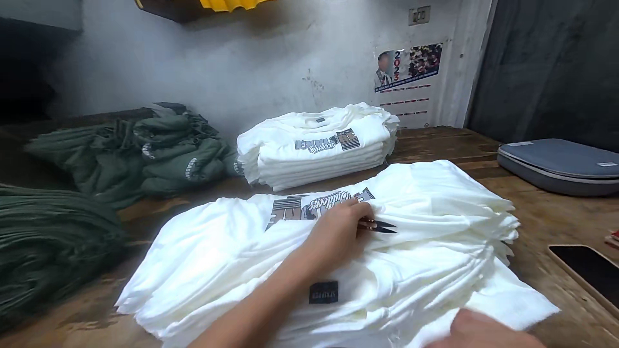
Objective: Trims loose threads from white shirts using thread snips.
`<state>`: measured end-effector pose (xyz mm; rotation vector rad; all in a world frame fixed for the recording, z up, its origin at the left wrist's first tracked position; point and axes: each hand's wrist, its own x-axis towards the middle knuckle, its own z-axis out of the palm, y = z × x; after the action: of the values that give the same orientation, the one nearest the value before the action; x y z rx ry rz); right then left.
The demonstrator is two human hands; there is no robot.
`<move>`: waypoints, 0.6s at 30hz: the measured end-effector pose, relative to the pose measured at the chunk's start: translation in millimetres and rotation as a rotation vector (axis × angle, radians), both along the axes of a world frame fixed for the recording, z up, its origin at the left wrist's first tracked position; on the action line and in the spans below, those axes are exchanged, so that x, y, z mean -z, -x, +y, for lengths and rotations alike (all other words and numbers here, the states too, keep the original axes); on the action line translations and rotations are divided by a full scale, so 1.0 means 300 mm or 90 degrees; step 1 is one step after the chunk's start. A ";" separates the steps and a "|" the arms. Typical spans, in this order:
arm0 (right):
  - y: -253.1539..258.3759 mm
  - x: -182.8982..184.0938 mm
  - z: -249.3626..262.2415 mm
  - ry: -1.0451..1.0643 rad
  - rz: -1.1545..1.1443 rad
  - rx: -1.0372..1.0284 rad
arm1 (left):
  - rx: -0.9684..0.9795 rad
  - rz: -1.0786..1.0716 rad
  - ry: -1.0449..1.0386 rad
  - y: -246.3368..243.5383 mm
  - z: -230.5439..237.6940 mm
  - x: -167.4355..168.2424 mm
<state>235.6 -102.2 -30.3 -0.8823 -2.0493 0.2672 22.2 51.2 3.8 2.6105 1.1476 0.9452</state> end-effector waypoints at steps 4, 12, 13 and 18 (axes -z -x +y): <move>0.092 0.017 0.095 -0.125 -0.001 0.249 | 0.044 -0.078 -0.027 0.030 -0.054 0.000; 0.041 0.086 0.081 -0.159 0.029 0.119 | 0.129 -0.064 -0.102 0.144 -0.114 0.049; 0.028 0.092 0.079 -0.145 0.058 0.091 | 0.142 -0.063 -0.113 0.156 -0.115 0.050; 0.000 0.085 0.078 -0.104 0.162 -0.011 | 0.180 -0.046 -0.214 0.163 -0.151 0.024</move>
<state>235.7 -78.9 -55.8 -0.6929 -1.8146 0.2072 -26.6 5.8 -3.5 2.8615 0.6219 1.2434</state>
